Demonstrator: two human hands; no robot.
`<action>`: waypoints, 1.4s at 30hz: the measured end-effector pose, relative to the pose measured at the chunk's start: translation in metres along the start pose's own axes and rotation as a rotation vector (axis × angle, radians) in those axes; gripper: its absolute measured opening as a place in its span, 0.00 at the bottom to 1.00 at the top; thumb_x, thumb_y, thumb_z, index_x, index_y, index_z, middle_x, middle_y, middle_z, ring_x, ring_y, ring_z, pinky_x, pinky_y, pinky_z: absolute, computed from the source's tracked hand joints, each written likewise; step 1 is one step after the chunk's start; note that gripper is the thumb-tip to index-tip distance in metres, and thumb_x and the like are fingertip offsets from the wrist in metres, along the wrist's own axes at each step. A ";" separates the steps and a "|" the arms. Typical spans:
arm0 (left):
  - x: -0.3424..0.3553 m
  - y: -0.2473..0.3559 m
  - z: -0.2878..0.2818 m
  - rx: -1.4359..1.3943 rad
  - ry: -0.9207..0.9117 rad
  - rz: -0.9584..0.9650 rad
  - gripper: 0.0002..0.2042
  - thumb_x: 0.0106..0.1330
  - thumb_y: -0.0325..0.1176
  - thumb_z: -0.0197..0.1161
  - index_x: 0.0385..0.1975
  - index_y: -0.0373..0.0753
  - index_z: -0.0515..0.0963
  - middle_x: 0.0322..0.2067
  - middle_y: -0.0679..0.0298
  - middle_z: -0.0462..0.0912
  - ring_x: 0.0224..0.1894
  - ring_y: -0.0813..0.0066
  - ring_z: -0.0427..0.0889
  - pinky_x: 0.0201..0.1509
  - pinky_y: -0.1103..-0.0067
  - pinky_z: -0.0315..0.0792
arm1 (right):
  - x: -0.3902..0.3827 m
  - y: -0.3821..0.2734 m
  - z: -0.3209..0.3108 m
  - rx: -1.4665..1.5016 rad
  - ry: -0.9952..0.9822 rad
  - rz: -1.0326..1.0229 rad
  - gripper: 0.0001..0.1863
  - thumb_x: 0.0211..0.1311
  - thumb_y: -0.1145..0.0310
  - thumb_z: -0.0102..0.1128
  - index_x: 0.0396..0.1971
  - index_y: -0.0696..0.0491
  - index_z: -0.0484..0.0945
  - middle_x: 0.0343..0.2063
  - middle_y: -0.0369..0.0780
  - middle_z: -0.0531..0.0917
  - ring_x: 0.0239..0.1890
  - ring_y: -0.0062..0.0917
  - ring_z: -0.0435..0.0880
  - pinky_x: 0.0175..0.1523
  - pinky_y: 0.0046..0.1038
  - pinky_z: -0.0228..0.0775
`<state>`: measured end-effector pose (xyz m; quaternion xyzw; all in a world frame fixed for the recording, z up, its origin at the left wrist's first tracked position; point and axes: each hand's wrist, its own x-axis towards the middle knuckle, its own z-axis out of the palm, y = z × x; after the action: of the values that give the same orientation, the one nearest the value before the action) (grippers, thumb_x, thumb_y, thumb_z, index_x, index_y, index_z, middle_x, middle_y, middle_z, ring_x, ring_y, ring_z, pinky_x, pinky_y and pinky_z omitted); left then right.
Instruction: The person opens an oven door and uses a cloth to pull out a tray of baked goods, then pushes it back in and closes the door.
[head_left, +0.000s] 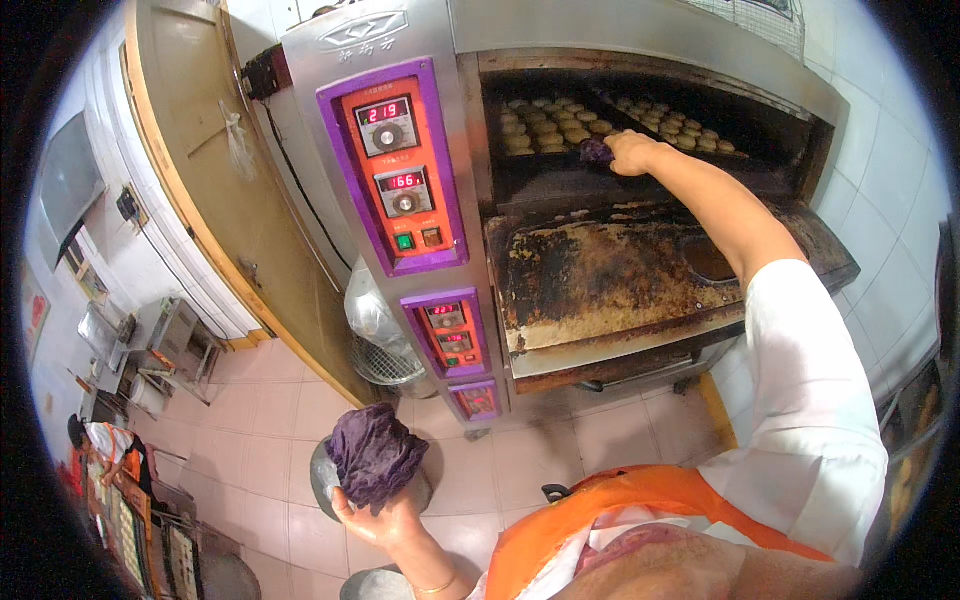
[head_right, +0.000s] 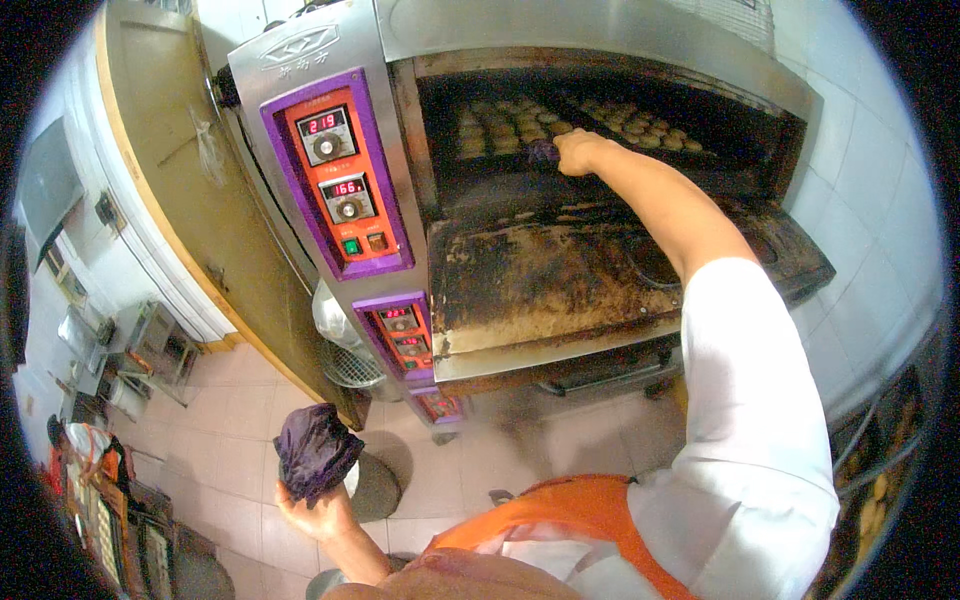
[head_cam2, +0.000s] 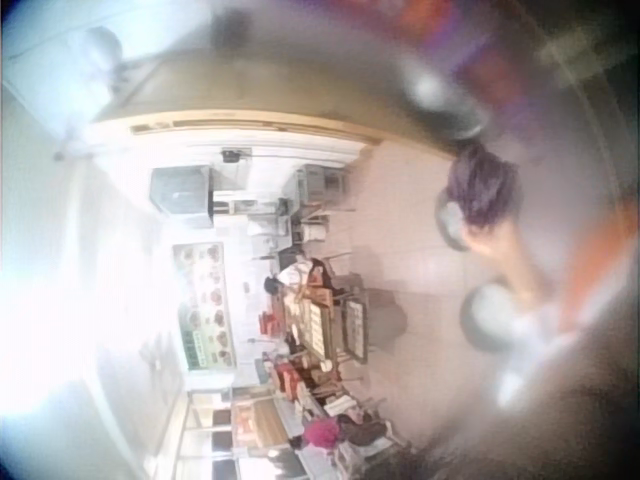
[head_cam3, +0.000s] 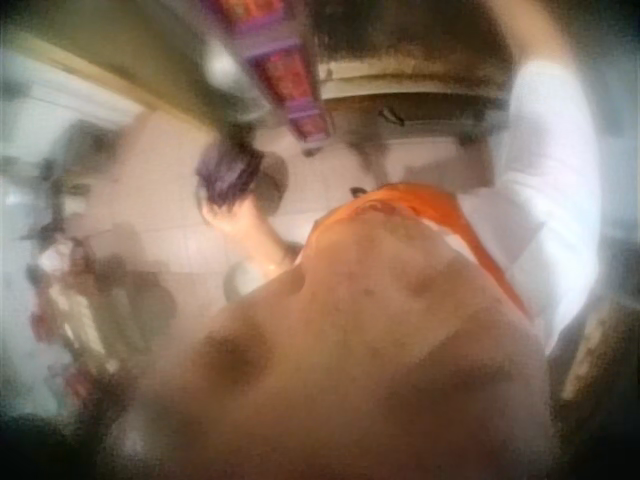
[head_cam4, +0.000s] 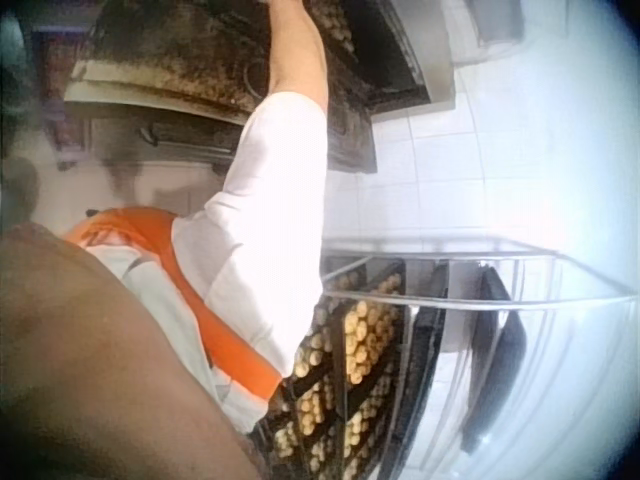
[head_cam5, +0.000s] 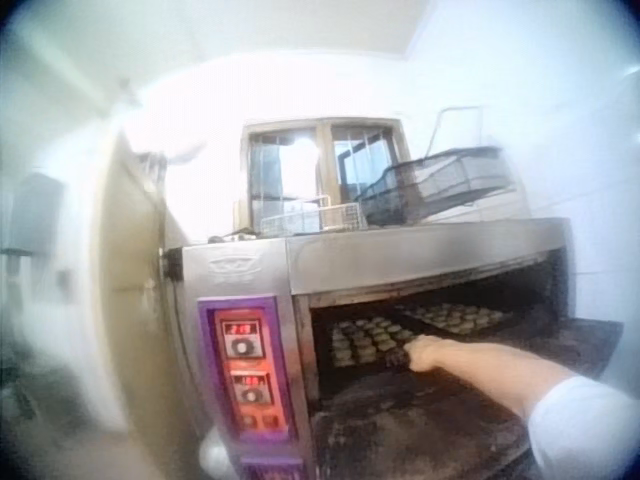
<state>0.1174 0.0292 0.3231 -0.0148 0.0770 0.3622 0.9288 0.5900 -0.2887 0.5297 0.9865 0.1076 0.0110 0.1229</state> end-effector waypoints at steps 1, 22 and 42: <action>0.003 -0.001 0.000 -0.017 0.013 0.016 0.27 0.58 0.41 0.56 0.55 0.31 0.66 0.55 0.48 0.69 0.58 0.49 0.67 0.63 0.52 0.58 | 0.004 -0.002 -0.008 -0.009 -0.068 -0.005 0.31 0.65 0.65 0.47 0.66 0.54 0.51 0.65 0.44 0.59 0.67 0.36 0.56 0.67 0.37 0.54; 0.003 -0.026 0.067 0.392 -0.198 -0.167 0.26 0.52 0.33 0.59 0.53 0.33 0.67 0.51 0.53 0.73 0.53 0.53 0.73 0.58 0.57 0.66 | -0.181 0.017 -0.007 0.119 0.171 -0.282 0.24 0.52 0.71 0.53 0.51 0.62 0.69 0.47 0.53 0.75 0.55 0.43 0.69 0.60 0.38 0.62; -0.018 -0.130 0.130 0.762 -0.560 0.269 0.22 0.63 0.30 0.49 0.57 0.31 0.62 0.47 0.58 0.72 0.46 0.64 0.75 0.51 0.72 0.70 | -0.314 0.242 -0.018 0.501 0.547 0.457 0.21 0.55 0.61 0.49 0.38 0.66 0.74 0.32 0.49 0.80 0.36 0.30 0.78 0.41 0.31 0.70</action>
<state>0.2088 -0.0678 0.4503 0.4341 -0.0471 0.4150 0.7982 0.3332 -0.5814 0.6079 0.9451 -0.0855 0.2726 -0.1589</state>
